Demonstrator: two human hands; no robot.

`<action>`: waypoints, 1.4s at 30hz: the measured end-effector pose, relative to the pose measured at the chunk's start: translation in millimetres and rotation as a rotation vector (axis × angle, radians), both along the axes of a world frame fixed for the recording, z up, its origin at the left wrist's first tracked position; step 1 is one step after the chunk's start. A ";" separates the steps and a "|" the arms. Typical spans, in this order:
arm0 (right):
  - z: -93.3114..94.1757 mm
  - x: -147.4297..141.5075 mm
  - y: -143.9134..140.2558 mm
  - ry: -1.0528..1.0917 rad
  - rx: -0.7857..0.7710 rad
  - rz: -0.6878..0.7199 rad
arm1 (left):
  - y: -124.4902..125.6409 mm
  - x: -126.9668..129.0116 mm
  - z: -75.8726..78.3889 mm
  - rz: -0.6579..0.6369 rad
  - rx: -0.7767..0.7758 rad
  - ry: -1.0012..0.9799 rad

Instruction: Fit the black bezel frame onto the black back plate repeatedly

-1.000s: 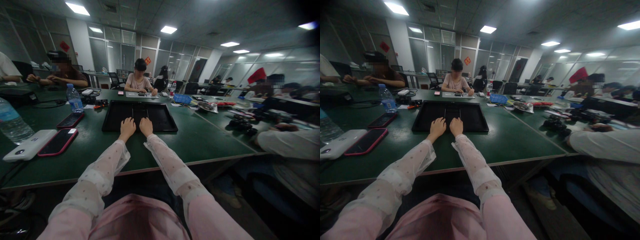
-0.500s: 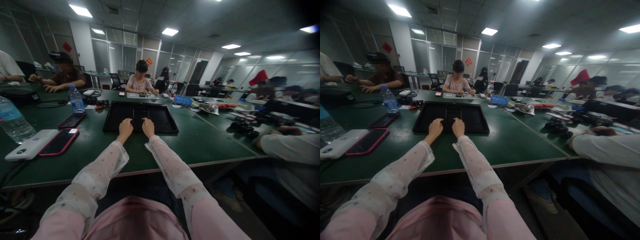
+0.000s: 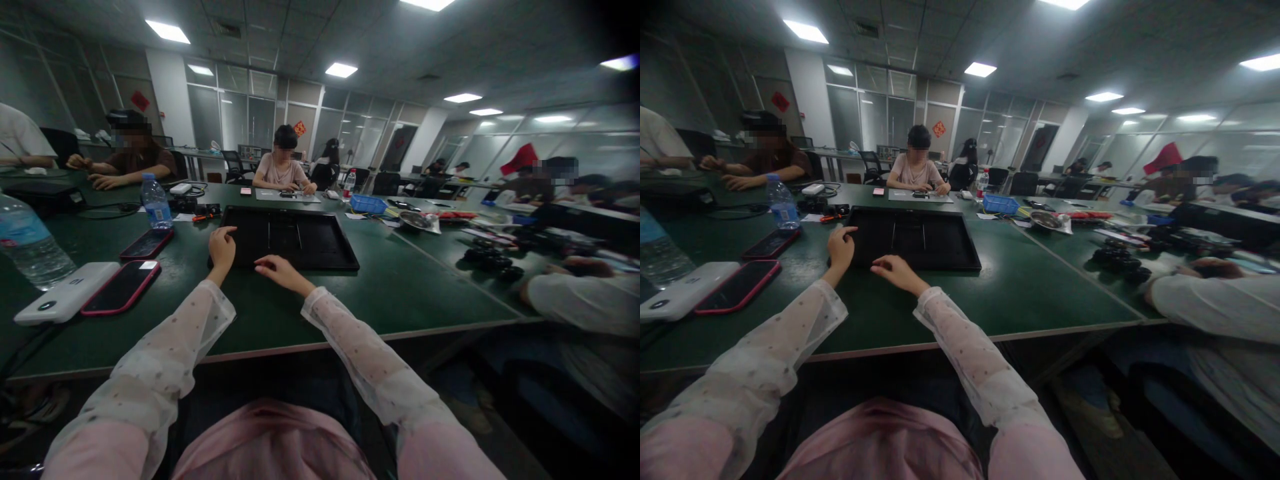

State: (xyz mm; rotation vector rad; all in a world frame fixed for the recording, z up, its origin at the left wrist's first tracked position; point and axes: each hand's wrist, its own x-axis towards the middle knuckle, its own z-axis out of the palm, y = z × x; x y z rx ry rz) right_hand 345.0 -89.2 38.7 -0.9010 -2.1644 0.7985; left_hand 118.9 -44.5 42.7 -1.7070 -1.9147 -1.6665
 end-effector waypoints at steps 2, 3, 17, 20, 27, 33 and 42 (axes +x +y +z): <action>-4.5 -32.9 -20.2 0.086 -0.194 0.203 | 6.2 3.5 8.1 -0.007 0.020 -0.064; -6.5 -46.2 -28.8 0.124 -0.283 0.283 | 9.4 4.4 12.6 -0.011 0.030 -0.096; 10.3 -25.4 8.3 -0.084 0.204 -0.250 | 27.1 36.9 22.3 -0.507 -0.106 -0.275; 11.1 -6.0 21.3 -0.003 0.174 -0.210 | 12.2 44.8 10.5 -0.697 -0.164 -0.259; 11.5 17.9 35.0 0.319 -0.003 -0.140 | -31.1 54.9 6.8 -0.806 -0.266 -0.269; 19.8 26.9 46.6 0.496 -0.015 -0.272 | -75.1 99.2 -10.6 -1.189 -0.559 -0.369; 23.8 34.3 50.7 0.456 -0.008 -0.248 | -83.5 126.5 -6.7 -1.514 -0.856 -0.068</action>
